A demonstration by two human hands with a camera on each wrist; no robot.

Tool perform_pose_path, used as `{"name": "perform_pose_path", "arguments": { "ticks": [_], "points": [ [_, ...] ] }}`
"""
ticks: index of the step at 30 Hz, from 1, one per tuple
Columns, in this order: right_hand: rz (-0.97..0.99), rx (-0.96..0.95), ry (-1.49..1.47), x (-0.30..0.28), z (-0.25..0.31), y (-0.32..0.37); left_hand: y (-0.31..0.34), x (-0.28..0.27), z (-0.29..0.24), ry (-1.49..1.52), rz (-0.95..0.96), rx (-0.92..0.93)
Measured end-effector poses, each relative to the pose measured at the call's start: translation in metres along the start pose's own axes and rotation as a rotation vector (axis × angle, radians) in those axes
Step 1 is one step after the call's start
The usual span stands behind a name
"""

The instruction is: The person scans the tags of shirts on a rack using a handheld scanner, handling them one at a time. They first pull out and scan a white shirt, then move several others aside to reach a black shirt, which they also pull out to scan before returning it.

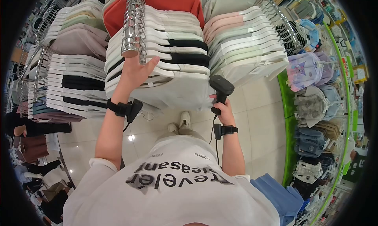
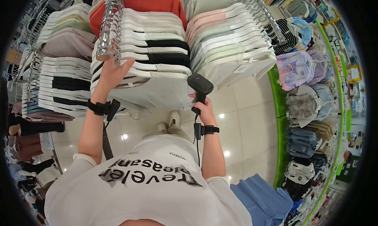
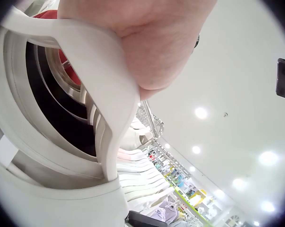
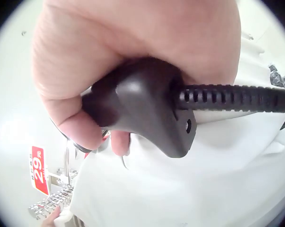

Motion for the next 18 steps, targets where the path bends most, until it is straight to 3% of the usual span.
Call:
{"name": "perform_pose_path", "arguments": {
  "ticks": [11, 14, 18],
  "points": [
    [-0.035, 0.059, -0.164, -0.028, -0.02, 0.016, 0.001, 0.0, 0.002, -0.017, -0.031, -0.014],
    [0.055, 0.023, -0.153, -0.019, -0.003, 0.019, 0.0, -0.001, -0.002, -0.013, -0.047, 0.005],
    [0.01, 0.028, -0.148, -0.021, 0.0, 0.02, 0.0, -0.001, -0.002, -0.014, -0.053, -0.021]
  ]
}}
Point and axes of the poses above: each hand's wrist, its own y-axis away from the middle knuckle, its own x-axis out of the palm, z = x × y, the point moved 7 cm from there along -y, towards the middle knuckle, and after that the axes turned 12 degrees about y, right-handed, at the moved point
